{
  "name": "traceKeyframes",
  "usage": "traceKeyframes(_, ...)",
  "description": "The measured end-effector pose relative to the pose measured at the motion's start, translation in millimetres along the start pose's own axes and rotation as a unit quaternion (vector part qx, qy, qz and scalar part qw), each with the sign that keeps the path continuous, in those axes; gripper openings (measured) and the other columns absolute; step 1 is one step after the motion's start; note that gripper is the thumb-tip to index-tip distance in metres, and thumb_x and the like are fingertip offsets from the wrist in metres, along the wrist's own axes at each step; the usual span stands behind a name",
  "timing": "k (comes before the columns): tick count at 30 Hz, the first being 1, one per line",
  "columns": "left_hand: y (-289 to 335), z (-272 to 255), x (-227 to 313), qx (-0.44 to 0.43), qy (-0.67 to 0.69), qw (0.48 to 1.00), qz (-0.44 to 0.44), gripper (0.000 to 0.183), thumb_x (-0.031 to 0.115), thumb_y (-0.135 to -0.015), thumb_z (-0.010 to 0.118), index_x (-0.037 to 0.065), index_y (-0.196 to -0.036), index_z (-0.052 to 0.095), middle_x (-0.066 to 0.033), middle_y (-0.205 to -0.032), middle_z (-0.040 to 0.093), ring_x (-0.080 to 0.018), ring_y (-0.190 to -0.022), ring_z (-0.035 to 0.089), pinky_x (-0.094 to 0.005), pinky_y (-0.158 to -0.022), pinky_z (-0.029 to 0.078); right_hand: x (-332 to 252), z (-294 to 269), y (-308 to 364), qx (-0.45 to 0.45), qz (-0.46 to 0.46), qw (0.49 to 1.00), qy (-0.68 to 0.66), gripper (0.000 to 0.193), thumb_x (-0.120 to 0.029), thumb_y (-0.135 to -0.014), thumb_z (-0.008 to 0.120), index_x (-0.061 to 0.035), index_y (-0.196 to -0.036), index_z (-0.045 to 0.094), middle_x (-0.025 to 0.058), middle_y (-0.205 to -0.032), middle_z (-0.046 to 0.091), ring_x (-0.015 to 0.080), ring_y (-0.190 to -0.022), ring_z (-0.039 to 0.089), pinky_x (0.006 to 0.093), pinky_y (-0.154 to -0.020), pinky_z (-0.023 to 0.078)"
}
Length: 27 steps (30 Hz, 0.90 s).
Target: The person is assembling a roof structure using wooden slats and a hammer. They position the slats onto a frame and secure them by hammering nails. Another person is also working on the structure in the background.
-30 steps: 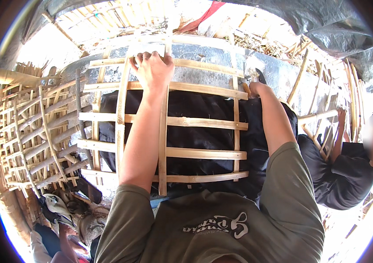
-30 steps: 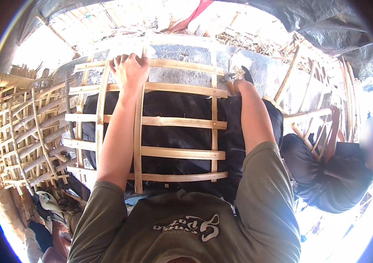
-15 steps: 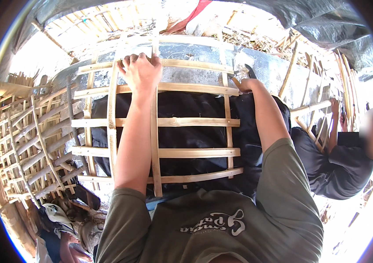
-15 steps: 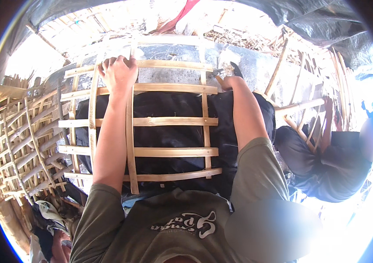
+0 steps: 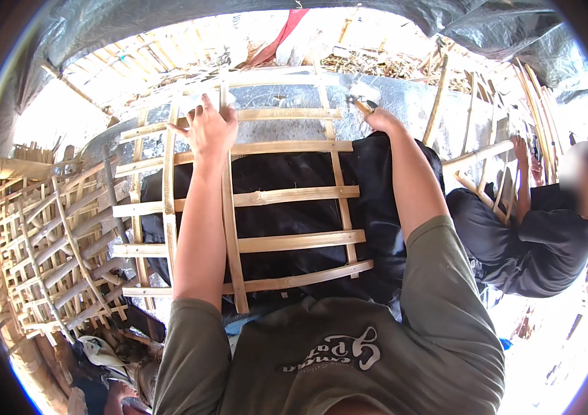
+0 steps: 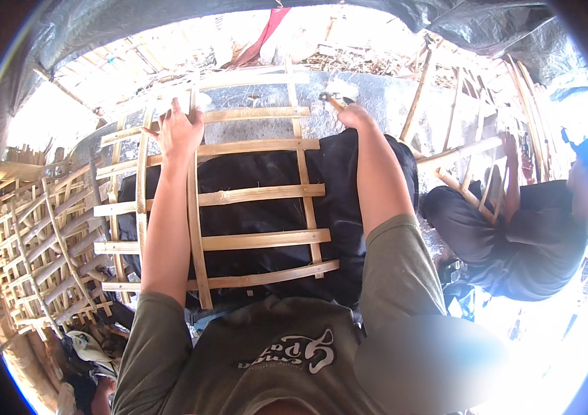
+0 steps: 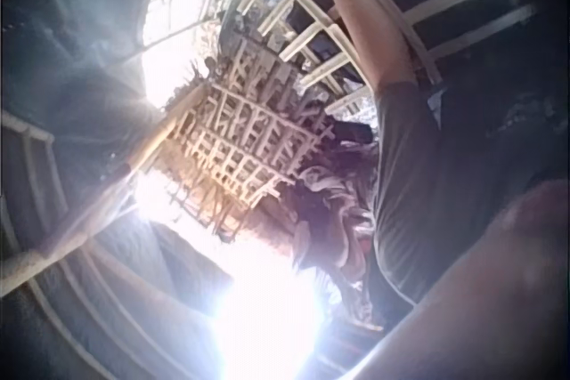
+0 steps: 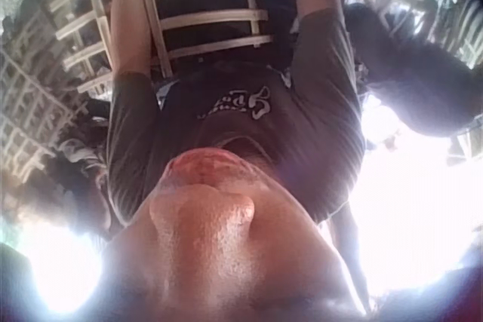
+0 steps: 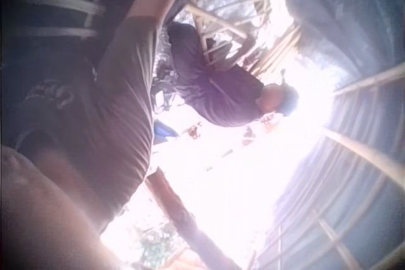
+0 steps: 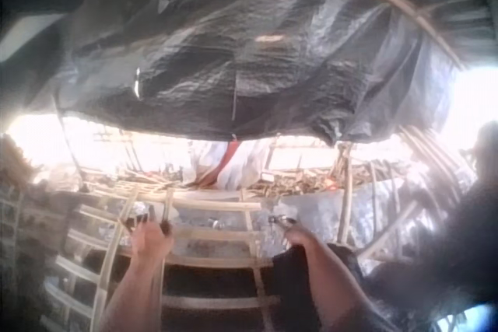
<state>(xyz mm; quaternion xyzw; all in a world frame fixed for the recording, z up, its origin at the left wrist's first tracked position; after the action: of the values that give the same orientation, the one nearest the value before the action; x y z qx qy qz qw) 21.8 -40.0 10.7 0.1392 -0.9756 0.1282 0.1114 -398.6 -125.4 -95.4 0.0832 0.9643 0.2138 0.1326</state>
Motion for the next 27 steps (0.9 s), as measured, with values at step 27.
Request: traceKeyframes(27, 2.4, -1.4, -4.7, -0.132, -0.073, 0.988, 0.040, 0.051, 0.051, -0.099, 0.045, 0.007, -0.117, 0.066, -0.0164, -0.126, 0.061, -0.0342, -0.128, 0.051, -0.0721, -0.113, 0.017, -7.6, -60.6, 6.5, 0.359, -0.060, 0.871, -0.331, 0.040, -0.026, -0.101, 0.049, 0.0103, -0.118, 0.047, 0.0358, -0.113, 0.059, 0.0507, -0.109, 0.057, 0.0516, -0.093, 0.045)
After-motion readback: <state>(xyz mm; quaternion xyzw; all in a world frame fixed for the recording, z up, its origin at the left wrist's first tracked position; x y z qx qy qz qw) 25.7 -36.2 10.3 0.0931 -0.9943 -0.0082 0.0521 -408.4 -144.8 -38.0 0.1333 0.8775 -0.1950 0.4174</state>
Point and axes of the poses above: each hand's wrist, its own y-axis away from the middle knuckle, its own z-axis out of the palm, x = y × z, the point moved 4 cm from there along -y, towards the middle knuckle
